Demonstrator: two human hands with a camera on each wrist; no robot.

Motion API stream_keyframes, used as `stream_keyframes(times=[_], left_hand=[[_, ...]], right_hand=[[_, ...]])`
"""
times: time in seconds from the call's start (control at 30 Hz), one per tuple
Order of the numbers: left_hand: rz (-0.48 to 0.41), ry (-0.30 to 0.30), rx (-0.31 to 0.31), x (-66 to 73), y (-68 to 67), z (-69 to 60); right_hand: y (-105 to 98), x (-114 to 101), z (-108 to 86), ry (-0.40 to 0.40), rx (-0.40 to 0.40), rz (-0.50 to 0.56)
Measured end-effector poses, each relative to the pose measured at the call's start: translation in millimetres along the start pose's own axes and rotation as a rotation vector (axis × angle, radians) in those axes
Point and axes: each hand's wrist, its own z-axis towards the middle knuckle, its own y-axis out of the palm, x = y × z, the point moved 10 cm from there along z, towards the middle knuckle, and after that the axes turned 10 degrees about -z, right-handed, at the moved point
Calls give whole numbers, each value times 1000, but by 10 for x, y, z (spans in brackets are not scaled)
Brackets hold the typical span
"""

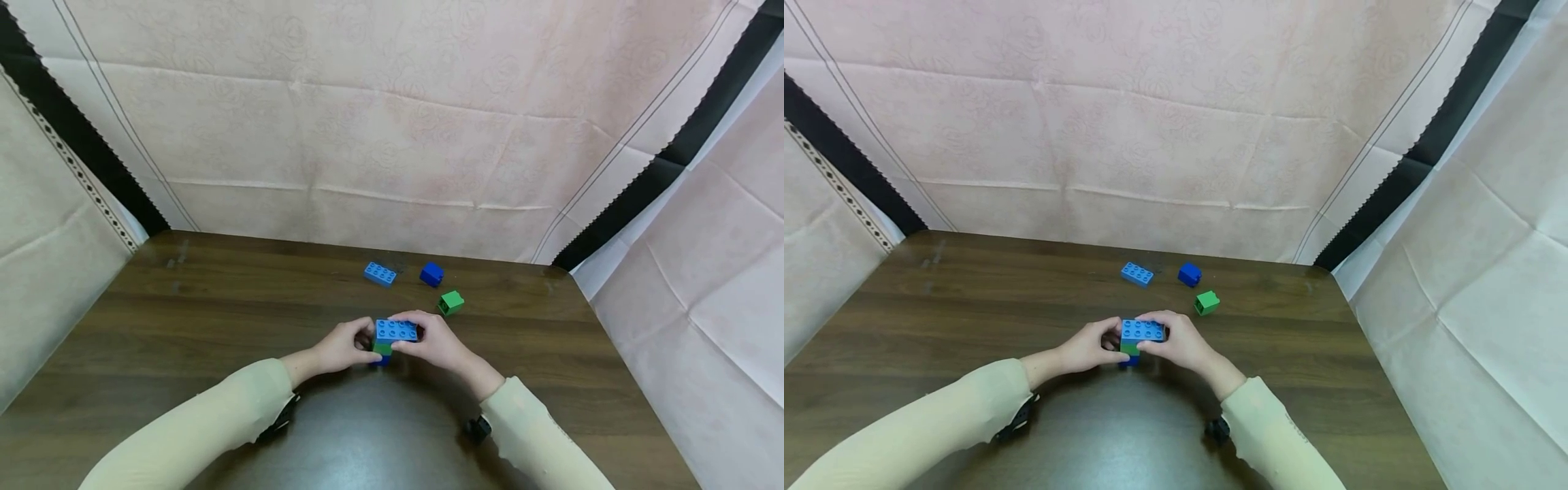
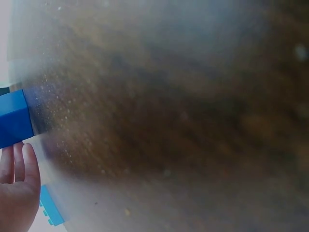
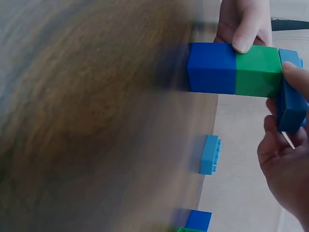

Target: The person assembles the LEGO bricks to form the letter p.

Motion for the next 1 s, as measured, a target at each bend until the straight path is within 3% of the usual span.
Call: stream_keyframes(times=[0.3,1.0], left_hand=[[-7,8,-6,-16,4,5],[-15,42,-14,10,-23,5]], right_hand=[[-4,-161,47,-111,62,-11],[-13,-242,99,-152,53,-30]])
